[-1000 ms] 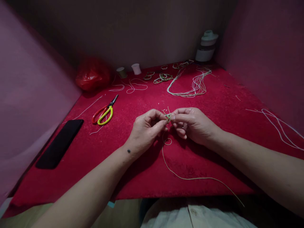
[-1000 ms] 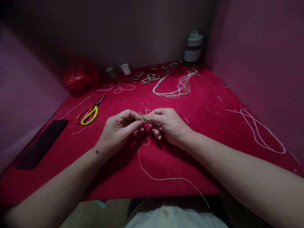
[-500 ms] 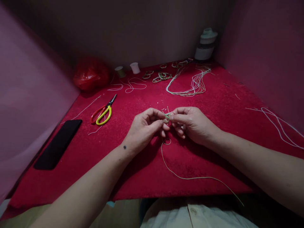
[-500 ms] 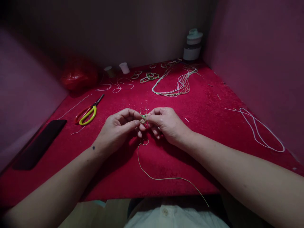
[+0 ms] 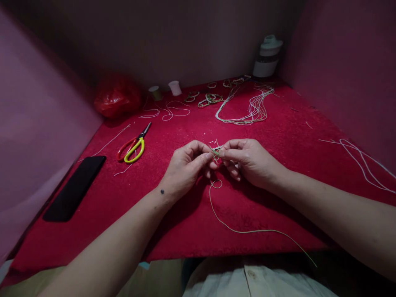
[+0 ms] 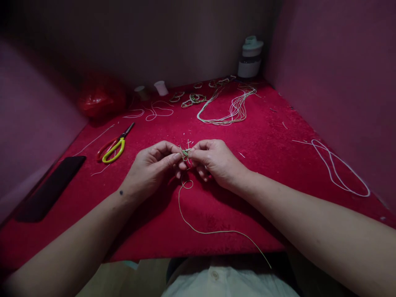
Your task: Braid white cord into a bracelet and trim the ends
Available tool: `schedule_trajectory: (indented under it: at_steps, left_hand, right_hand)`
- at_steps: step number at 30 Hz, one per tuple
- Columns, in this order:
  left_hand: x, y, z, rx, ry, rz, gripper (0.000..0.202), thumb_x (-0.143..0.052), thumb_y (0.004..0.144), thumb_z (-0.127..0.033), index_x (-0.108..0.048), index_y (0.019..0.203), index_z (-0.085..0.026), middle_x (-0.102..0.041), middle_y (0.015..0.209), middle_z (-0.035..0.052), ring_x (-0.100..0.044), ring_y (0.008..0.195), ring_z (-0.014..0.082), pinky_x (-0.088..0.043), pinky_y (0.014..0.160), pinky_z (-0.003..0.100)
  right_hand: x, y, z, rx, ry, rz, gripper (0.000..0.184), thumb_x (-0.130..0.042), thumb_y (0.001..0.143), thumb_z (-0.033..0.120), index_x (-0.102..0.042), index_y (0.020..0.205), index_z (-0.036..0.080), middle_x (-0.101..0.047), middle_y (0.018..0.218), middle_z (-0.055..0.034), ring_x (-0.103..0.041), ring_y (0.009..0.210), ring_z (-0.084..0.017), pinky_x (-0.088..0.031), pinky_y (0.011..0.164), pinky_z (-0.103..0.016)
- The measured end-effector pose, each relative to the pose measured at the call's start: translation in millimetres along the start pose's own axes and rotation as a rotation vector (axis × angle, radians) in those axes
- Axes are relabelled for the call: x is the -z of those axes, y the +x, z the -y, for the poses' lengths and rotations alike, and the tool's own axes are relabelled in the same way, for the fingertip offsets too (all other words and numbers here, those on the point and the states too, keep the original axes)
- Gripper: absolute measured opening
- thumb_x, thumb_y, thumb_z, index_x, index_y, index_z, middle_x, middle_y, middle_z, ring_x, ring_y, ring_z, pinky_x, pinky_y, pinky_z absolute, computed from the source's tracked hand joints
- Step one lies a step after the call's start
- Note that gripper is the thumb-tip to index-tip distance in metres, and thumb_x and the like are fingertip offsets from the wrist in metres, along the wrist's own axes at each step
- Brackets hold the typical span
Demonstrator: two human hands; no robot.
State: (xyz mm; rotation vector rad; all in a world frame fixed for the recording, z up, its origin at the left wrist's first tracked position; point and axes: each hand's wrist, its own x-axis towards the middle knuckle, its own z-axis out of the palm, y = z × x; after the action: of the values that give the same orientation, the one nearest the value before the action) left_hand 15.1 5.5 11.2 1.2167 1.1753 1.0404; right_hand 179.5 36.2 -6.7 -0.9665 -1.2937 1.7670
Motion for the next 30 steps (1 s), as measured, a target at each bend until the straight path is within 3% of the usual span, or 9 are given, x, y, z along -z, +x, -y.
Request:
schedule_trajectory:
  at_steps: [6,14,20,30]
  left_hand:
    - [11.4,6.9,1.1,-0.023,0.022,-0.13,0.011,-0.063,0.081,-0.022,-0.054,0.081,-0.017,-0.059,0.056,-0.0046,-0.048,0.04,0.0058,-0.035,0.039,0.017]
    - [10.3,4.8,0.8,-0.009,-0.111,0.015,0.008,-0.062,0.081,-0.02,-0.056,0.084,-0.016,-0.059,0.058,-0.0027,-0.05,0.045,0.0067,-0.037,0.043,0.018]
    - [9.8,4.1,-4.0,0.002,-0.286,0.089,0.013,-0.068,0.077,-0.018,-0.055,0.076,-0.015,-0.067,0.078,0.0019,-0.052,0.047,0.0052,-0.037,0.039,0.016]
    - [11.1,2.0,2.7,0.087,-0.227,0.209,0.016,-0.065,0.082,-0.024,-0.051,0.079,-0.017,-0.063,0.066,-0.0005,-0.058,0.051,0.0096,-0.047,0.045,0.02]
  right_hand:
    - [-0.5,-0.1,0.8,0.003,-0.021,-0.011,0.018,-0.062,0.078,0.021,-0.054,0.062,0.017,-0.047,0.039,0.0051,-0.037,0.031,-0.006,-0.027,0.031,-0.019]
    - [0.6,-0.7,-0.3,0.004,-0.024,-0.012,0.02,-0.062,0.079,0.022,-0.053,0.061,0.017,-0.046,0.038,0.0047,-0.038,0.031,-0.006,-0.026,0.031,-0.019]
    - [2.0,-0.7,-1.9,-0.004,-0.01,0.003,0.019,-0.063,0.079,0.025,-0.054,0.064,0.017,-0.047,0.041,0.005,-0.038,0.031,-0.006,-0.027,0.031,-0.019]
    - [-0.9,-2.2,1.6,-0.003,-0.052,-0.019,0.014,-0.061,0.078,0.022,-0.056,0.066,0.017,-0.047,0.041,0.0048,-0.038,0.031,-0.006,-0.026,0.032,-0.02]
